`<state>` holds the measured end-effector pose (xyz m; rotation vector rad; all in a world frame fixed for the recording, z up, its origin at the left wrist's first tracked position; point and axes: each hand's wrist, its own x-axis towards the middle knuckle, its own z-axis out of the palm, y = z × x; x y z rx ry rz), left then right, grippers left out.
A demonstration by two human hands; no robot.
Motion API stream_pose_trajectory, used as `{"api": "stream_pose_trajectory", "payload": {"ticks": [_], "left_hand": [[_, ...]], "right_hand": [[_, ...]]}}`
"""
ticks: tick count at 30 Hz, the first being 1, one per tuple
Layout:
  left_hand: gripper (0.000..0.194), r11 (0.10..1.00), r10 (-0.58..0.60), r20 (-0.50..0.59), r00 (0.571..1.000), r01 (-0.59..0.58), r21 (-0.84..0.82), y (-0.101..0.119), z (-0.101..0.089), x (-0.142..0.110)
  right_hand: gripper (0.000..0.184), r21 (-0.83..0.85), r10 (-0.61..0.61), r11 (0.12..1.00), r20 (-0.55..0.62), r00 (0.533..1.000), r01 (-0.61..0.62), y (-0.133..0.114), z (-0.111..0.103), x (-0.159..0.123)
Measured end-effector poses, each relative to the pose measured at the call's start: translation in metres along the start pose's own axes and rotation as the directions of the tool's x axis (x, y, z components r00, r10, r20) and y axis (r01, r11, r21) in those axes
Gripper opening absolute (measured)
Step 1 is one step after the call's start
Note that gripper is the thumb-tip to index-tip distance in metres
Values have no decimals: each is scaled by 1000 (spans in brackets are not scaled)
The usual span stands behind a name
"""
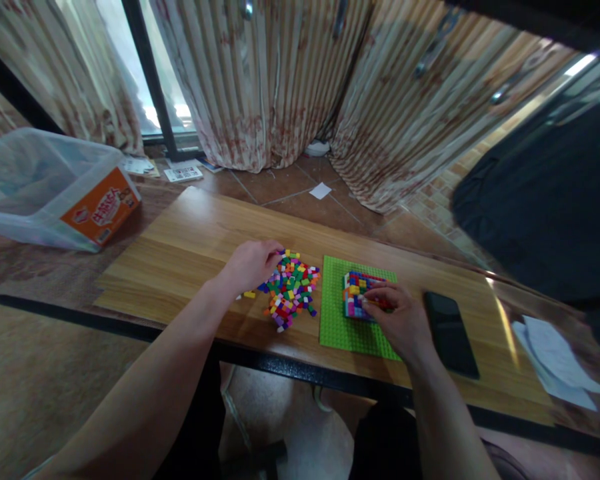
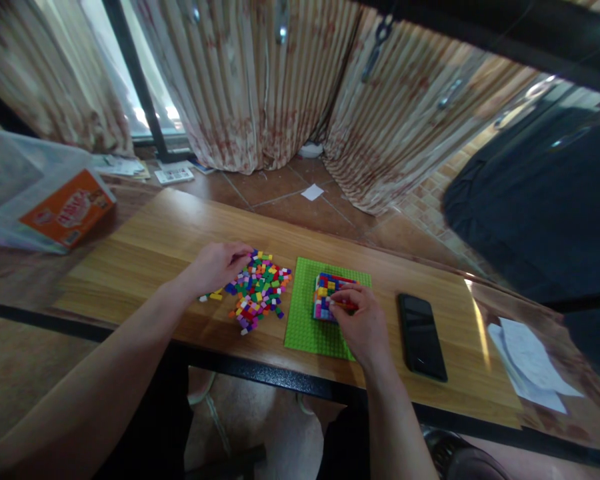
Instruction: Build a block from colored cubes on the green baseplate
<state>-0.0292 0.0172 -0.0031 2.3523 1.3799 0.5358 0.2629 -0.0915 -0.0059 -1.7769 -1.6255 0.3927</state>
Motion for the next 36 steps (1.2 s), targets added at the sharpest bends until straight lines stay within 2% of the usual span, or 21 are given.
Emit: {"api": "stream_pose_trajectory", "payload": {"ticks": [5, 8, 11, 13, 16, 21, 27, 31, 36], "left_hand": [[26, 1000, -18, 3, 1000, 18, 5, 1, -1, 0], [26, 1000, -15, 3, 1000, 15, 5, 1, -1, 0], [25, 1000, -1, 0, 1000, 1, 8, 1, 0, 0], [25, 1000, 7, -1, 1000, -7, 15, 1, 0, -1], [25, 1000, 5, -1, 1000, -5, 18, 1, 0, -1], [25, 1000, 8, -6, 1000, -8, 21, 1, -2, -2], [26, 1000, 11, -16, 1000, -10, 27, 0, -1, -4], [26, 1000, 4, -16, 1000, -3, 31, 0, -2, -4], [26, 999, -9, -3, 1000, 9, 38, 2, -3, -4]], "right_hand": [[18, 7, -5, 1000, 9, 1000, 5, 1, -6, -1], [14, 27, -45, 998, -105, 993, 48, -7, -4, -4], [11, -6, -149, 989, -206, 967, 151, -23, 5, -9], [12, -4, -235, 971, -144, 961, 237, -35, 15, -12], [14, 1, -356, 934, 11, 934, 356, -51, 32, -17], [16, 41, -399, 917, 150, 904, 398, -70, 54, -25], [20, 193, -558, 830, 322, 765, 524, -87, 66, -36], [22, 149, -573, 810, 408, 711, 567, -87, 71, -38], [22, 72, -561, 801, 436, 704, 594, -85, 76, -38]]}}
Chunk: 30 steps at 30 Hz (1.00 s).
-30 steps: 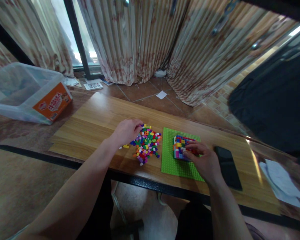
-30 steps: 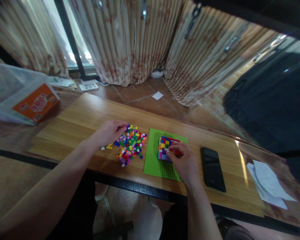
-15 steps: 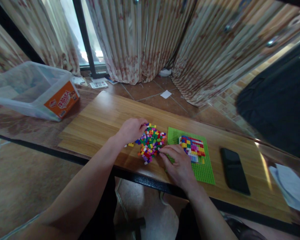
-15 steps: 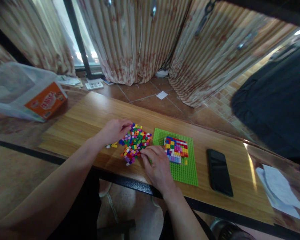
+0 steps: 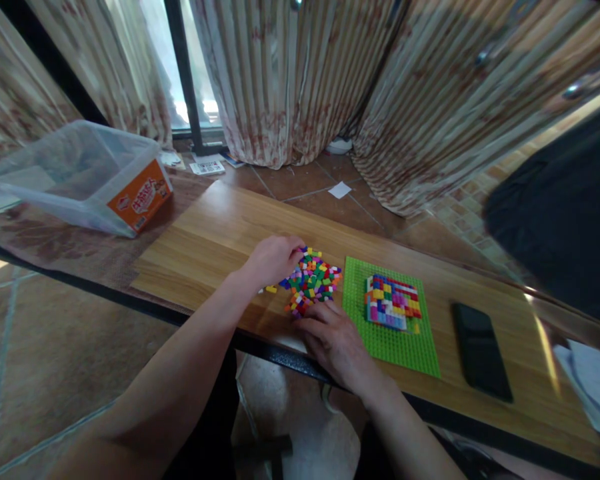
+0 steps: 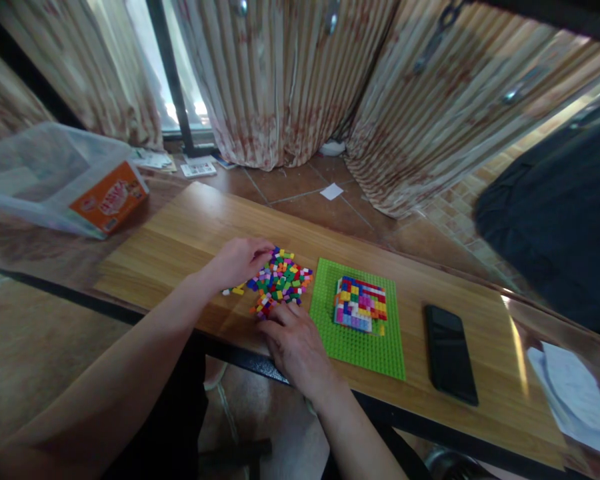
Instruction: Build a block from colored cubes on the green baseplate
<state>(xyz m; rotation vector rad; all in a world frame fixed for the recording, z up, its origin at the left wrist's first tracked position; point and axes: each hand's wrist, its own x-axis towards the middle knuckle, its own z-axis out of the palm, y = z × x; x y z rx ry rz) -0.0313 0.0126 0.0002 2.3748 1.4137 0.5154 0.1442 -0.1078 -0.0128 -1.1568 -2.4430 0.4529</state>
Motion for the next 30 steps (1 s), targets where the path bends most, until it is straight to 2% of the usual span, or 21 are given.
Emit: {"api": "stream_pose_trajectory", "payload": {"ticks": [6, 9, 13, 19, 25, 30], "left_hand": [[25, 1000, 6, -9, 1000, -6, -2, -1, 2, 0], [25, 1000, 7, -6, 1000, -7, 4, -2, 2, 1], [25, 1000, 5, -1, 1000, -5, 0, -2, 2, 1], [25, 1000, 15, 1, 1000, -15, -3, -1, 2, 2], [25, 1000, 27, -4, 1000, -27, -2, -2, 3, 2], [25, 1000, 25, -4, 1000, -25, -9, -2, 3, 2]], "right_hand": [[20, -2, 9, 1000, -38, 999, -9, 0, -2, 2], [18, 30, 90, 996, -94, 991, -88, 2, -6, 0], [12, 140, 279, 957, -186, 942, -255, 7, -12, -3], [22, 208, 437, 896, -246, 865, -393, 16, -14, -5], [30, 275, 473, 872, -260, 842, -405, 19, -13, -5], [24, 306, 494, 859, -284, 822, -410, 22, -13, -6]]}}
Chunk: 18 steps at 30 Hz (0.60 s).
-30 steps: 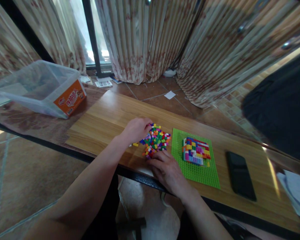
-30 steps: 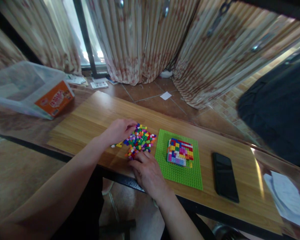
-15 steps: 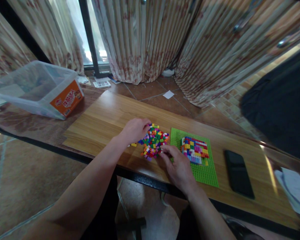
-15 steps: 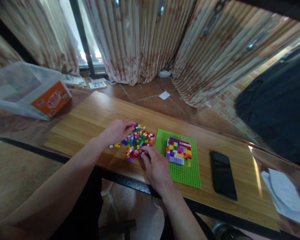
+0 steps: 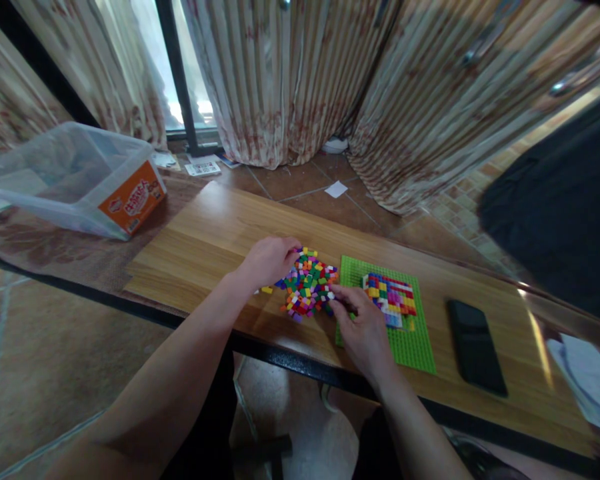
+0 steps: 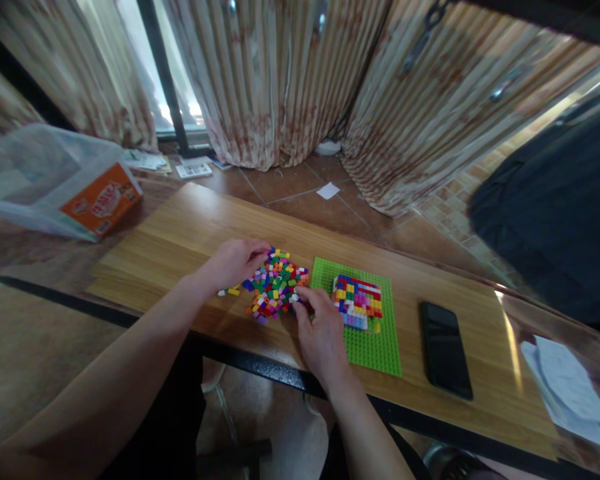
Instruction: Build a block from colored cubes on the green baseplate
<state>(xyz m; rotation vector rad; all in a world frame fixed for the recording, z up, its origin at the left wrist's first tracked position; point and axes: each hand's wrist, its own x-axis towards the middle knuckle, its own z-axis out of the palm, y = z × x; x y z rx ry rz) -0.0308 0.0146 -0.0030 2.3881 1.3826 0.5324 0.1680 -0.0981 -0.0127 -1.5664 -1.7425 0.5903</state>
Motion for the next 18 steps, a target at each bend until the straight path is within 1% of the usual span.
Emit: {"api": "stream_pose_trajectory", "payload": {"ticks": [7, 13, 18], "left_hand": [[25, 1000, -8, 12, 1000, 8, -7, 2, -2, 0], [25, 1000, 1, 15, 1000, -1, -4, 1, -1, 0], [25, 1000, 10, 6, 1000, -10, -9, -1, 0, 0]], "right_hand": [[17, -31, 3, 1000, 11, 1000, -3, -1, 2, 0], [18, -18, 30, 999, 29, 999, -30, -5, 3, 0], [21, 23, 41, 999, 5, 999, -41, -5, 1, 0]]}}
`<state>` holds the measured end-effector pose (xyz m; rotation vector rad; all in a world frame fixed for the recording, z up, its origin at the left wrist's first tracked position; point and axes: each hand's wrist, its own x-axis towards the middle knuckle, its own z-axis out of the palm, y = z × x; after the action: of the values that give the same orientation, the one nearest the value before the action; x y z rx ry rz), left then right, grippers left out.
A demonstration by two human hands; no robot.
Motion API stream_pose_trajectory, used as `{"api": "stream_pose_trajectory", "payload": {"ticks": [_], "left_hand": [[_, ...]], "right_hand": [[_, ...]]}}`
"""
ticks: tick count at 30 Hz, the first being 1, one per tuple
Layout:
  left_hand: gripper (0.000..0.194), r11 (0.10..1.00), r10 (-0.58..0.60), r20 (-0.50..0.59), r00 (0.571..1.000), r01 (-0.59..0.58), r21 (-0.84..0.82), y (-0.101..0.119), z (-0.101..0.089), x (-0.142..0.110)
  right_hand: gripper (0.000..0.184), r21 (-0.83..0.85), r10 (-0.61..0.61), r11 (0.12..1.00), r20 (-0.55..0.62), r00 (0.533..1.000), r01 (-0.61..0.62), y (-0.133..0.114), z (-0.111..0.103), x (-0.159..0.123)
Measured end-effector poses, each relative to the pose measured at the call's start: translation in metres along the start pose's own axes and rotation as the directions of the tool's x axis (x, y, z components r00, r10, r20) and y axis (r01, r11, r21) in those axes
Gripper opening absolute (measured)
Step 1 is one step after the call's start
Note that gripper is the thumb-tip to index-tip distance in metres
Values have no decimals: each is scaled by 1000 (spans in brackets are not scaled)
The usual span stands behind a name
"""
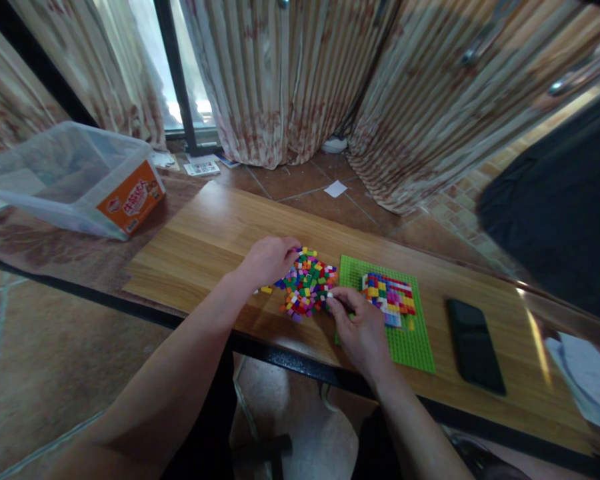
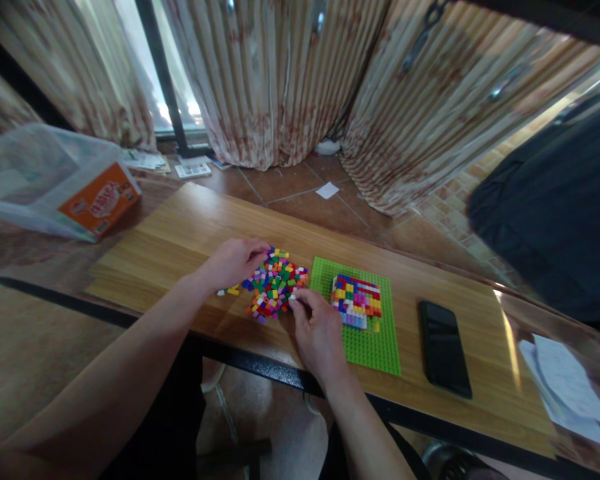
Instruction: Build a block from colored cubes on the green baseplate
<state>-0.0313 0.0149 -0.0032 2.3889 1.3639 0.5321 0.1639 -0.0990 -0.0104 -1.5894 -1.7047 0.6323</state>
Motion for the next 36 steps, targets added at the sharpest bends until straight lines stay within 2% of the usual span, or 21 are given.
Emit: {"api": "stream_pose_trajectory", "payload": {"ticks": [5, 12, 18, 24, 29, 33, 36], "left_hand": [[24, 1000, 3, -1, 1000, -3, 7, 0, -1, 0], [25, 1000, -10, 10, 1000, 10, 4, 1, -2, 0], [24, 1000, 7, -5, 1000, -7, -14, 0, -1, -1], [25, 1000, -4, 12, 1000, 4, -3, 0, -2, -1], [25, 1000, -20, 15, 1000, 20, 10, 0, -2, 0], [25, 1000, -28, 22, 999, 27, 14, 0, -2, 0], [25, 1000, -19, 18, 1000, 19, 12, 1, -3, 0]], "right_hand": [[20, -8, -22, 1000, 12, 1000, 22, 0, 3, 0], [18, -157, -114, 981, -11, 993, 111, 0, 5, 1], [15, -135, -166, 978, -38, 985, 160, 0, 3, 2], [14, -53, -114, 993, -192, 975, 106, -6, -10, 2], [14, 54, -14, 998, -315, 949, 33, 3, -25, 2], [18, 157, 107, 987, -397, 912, -47, 11, -45, 5], [16, 189, 131, 981, -481, 867, -43, 15, -62, 8]]}}
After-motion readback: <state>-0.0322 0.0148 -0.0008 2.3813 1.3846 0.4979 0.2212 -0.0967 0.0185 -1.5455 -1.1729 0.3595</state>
